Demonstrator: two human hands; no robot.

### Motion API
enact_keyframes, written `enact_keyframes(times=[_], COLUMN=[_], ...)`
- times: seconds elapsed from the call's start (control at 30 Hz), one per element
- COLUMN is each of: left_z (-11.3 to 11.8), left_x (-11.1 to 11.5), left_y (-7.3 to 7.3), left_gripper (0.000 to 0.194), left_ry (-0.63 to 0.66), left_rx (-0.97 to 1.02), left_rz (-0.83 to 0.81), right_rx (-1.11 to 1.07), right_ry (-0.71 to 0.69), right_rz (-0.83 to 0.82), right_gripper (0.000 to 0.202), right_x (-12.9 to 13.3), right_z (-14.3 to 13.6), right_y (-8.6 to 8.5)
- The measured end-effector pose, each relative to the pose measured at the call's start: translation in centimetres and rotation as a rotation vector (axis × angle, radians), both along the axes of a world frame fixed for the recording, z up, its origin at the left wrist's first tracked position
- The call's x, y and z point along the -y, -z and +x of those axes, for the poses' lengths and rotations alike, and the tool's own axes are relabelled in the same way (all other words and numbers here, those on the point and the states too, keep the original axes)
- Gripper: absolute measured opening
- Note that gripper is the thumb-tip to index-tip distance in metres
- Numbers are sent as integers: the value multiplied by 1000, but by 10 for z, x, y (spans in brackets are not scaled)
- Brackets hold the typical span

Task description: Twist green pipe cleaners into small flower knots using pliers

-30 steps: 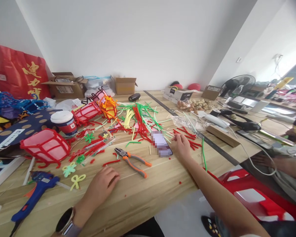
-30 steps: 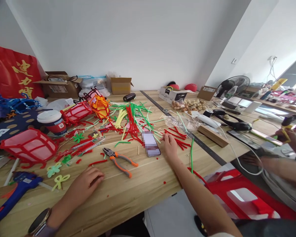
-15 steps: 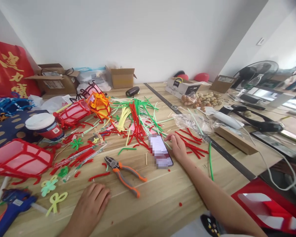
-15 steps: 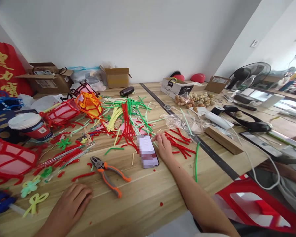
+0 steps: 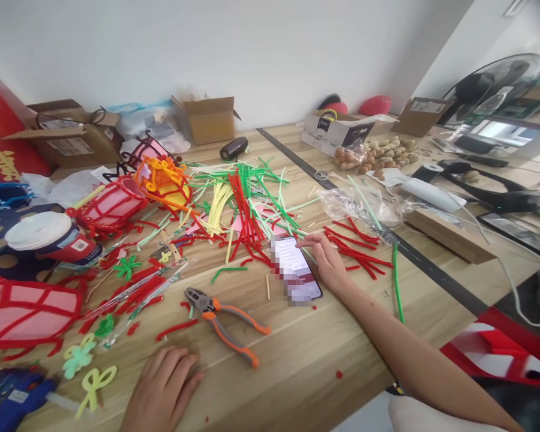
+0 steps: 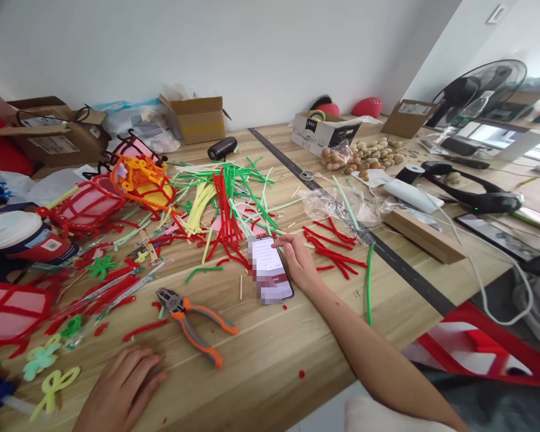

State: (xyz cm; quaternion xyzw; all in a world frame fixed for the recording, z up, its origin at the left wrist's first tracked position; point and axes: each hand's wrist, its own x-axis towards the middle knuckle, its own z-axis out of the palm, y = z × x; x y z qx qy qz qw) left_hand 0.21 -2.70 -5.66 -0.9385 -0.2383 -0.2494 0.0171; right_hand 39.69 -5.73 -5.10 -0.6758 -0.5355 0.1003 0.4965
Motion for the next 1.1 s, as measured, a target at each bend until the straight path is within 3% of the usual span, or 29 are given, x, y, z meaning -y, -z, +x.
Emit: enact_keyframes(times=[0.4,1.1], left_z=[2,2], left_x=[-2,-3], left_y=[-8,-6], left_gripper=[27,28], left_ry=[4,3], left_rx=[-18,-20], left_rz=[-8,-8], right_rx=[-23,7], right_ry=[-34,-62], right_rz=[-52,-52], right_gripper=[44,43], right_x=[0,0], right_z=[3,3], right_y=[3,4])
